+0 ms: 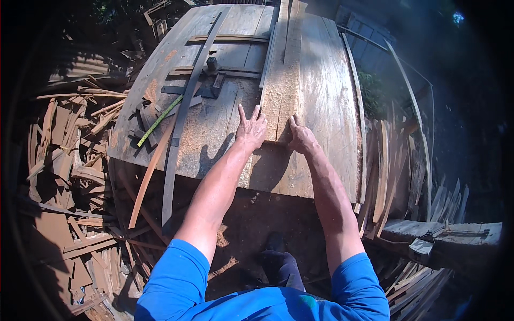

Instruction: The person places a wooden plank on a table saw, aligns it against the guide, and pushes it through the saw blade to cut it into multiple strips.

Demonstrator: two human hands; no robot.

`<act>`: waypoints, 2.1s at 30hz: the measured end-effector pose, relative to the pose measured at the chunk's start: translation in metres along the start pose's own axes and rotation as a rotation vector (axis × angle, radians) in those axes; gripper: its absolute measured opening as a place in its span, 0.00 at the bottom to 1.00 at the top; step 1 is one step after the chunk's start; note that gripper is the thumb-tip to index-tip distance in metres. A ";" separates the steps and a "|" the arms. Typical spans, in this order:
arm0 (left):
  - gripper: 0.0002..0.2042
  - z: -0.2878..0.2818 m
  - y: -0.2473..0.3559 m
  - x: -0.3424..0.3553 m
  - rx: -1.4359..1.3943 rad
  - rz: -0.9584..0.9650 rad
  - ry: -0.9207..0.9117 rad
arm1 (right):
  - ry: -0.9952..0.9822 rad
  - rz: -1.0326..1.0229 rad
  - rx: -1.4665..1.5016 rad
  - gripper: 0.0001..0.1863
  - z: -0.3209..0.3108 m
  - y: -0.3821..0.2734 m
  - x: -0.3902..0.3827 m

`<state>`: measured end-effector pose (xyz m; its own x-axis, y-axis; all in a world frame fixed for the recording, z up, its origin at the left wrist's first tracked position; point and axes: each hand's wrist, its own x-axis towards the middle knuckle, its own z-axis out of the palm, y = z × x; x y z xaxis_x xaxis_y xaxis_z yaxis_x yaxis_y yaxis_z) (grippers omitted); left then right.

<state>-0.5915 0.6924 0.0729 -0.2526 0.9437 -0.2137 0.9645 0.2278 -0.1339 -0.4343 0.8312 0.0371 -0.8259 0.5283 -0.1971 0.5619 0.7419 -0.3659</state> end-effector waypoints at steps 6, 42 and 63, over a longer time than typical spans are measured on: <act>0.23 -0.001 -0.004 0.012 0.002 0.004 -0.006 | 0.013 -0.013 0.003 0.56 0.008 0.011 0.018; 0.26 -0.006 -0.023 0.078 0.094 0.001 0.005 | 0.037 -0.110 0.155 0.49 -0.025 0.043 0.054; 0.26 -0.019 -0.027 0.111 0.088 -0.030 -0.076 | 0.432 -0.265 0.234 0.30 0.000 0.061 0.056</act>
<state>-0.6441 0.7957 0.0716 -0.2896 0.9152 -0.2804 0.9466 0.2305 -0.2255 -0.4460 0.9061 0.0032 -0.8155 0.4939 0.3018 0.2717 0.7870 -0.5538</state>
